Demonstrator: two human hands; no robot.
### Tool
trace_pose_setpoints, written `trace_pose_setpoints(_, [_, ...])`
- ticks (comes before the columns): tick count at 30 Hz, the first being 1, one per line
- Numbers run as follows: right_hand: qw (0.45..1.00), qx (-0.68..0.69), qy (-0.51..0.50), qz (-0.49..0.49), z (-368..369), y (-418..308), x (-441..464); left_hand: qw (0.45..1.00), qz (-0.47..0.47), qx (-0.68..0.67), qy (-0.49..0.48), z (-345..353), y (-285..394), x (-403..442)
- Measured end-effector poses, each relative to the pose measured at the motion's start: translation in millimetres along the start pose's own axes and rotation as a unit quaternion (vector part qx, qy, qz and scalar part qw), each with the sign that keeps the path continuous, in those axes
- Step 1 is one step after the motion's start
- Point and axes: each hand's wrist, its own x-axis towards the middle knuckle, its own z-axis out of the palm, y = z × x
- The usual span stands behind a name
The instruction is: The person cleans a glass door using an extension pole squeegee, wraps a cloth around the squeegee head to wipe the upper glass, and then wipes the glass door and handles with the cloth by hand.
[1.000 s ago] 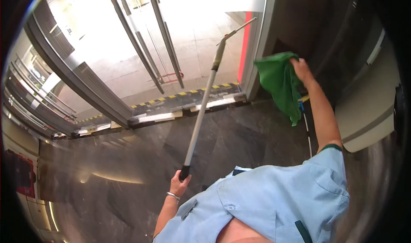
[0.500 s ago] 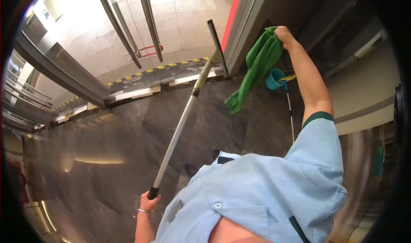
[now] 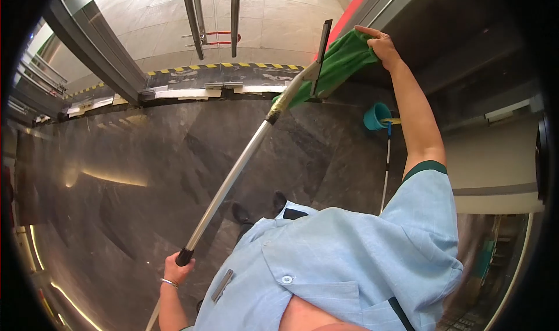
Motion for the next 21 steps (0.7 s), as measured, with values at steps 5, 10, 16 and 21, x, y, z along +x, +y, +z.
trace_pose_setpoints(5, [0.997,0.067,-0.024,-0.015,19.3,-10.2,8.3,0.999,0.024,0.002,0.035,8.7,-19.5,2.3])
trace_pose_setpoints(10, [0.995,0.093,-0.042,-0.013,31.6,-31.9,4.4,0.998,0.030,0.017,0.049,15.9,-23.7,7.2])
trace_pose_setpoints(16, [0.991,0.068,-0.107,-0.050,26.5,-49.4,1.3,0.998,0.028,0.035,0.044,21.2,-8.6,10.0])
trace_pose_setpoints(21, [0.979,-0.034,-0.145,-0.142,37.3,-77.1,-21.5,0.997,0.021,0.068,0.039,29.1,-0.9,17.2])
